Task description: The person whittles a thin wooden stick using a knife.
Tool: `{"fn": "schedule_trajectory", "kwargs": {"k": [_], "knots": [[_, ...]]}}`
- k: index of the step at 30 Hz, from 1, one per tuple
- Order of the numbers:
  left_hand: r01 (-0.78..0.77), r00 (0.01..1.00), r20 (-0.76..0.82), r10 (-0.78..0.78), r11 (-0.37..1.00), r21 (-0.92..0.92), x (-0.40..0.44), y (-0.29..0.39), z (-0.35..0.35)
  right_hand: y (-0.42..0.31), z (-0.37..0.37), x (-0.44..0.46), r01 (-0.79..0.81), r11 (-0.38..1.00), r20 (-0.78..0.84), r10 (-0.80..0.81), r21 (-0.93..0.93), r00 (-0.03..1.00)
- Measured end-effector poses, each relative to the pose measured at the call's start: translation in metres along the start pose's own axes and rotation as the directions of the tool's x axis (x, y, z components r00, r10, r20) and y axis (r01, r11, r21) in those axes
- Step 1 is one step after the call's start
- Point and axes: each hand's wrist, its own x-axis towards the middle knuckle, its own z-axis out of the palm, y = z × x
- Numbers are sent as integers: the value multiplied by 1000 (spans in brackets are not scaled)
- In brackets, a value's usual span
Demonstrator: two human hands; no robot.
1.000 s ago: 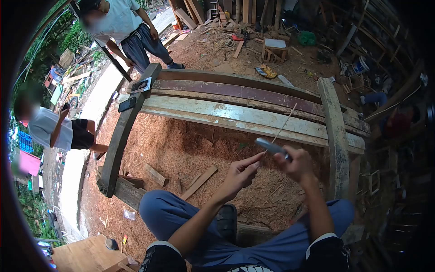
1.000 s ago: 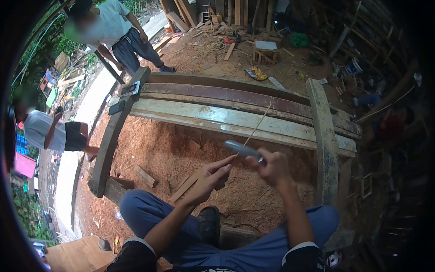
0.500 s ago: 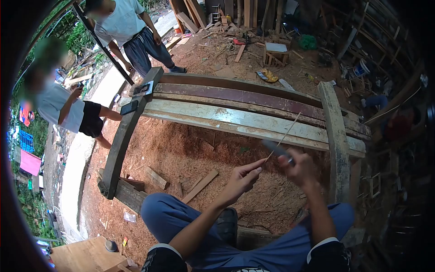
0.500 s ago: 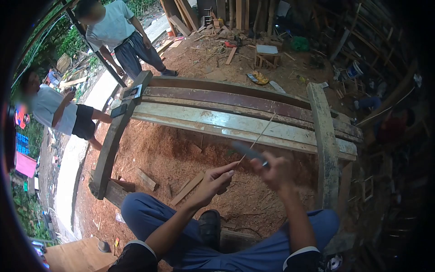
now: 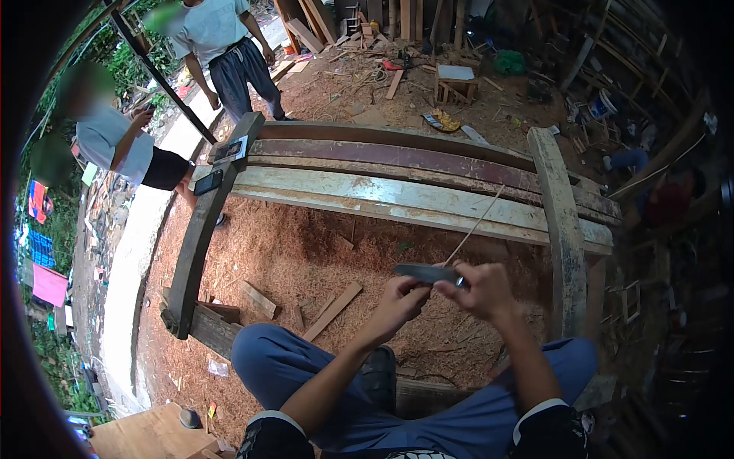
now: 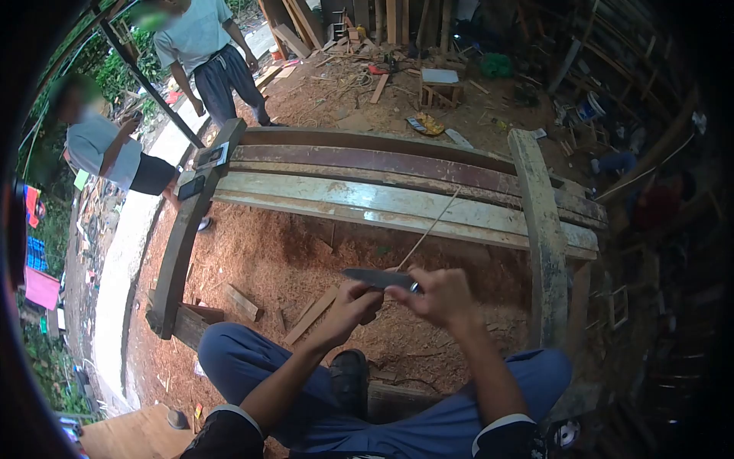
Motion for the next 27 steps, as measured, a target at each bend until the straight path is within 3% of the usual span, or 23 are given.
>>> {"fn": "schedule_trajectory", "kwargs": {"k": [3, 4, 7, 8, 11, 16, 20, 23, 27], "knots": [[14, 1000, 5, -14, 999, -36, -2, 15, 8, 15, -34, 3, -312, 917, -102, 345, 249, 933], [26, 1000, 11, -26, 998, -49, -3, 19, 9, 19, -39, 2, -354, 911, -133, 386, 210, 913], [28, 999, 39, -26, 997, -70, 2, 6, 8, 2, -12, -8, -226, 964, -94, 240, 143, 966], [31, 999, 33, -29, 998, -63, 3, 8, 11, -6, -1, -9, -63, 994, -70, 69, 92, 995], [54, 998, 34, -53, 998, -38, -1, 15, 13, 4, -10, -5, -33, 999, 12, 34, -3, 999], [55, 998, 32, -53, 996, -76, -1, 25, 17, 4, 0, -11, -107, 994, -172, 111, 32, 979], [94, 995, 17, -94, 995, -27, -4, 30, 30, 0, -6, -12, 28, 997, -108, -34, -65, 994], [62, 996, 72, -53, 988, -141, 5, 14, 18, 29, -21, -13, -15, 998, -169, 3, -68, 986], [77, 995, 68, -72, 995, -71, -1, 25, 20, 1, -1, -13, -8, 1000, -143, 10, 18, 990]]}}
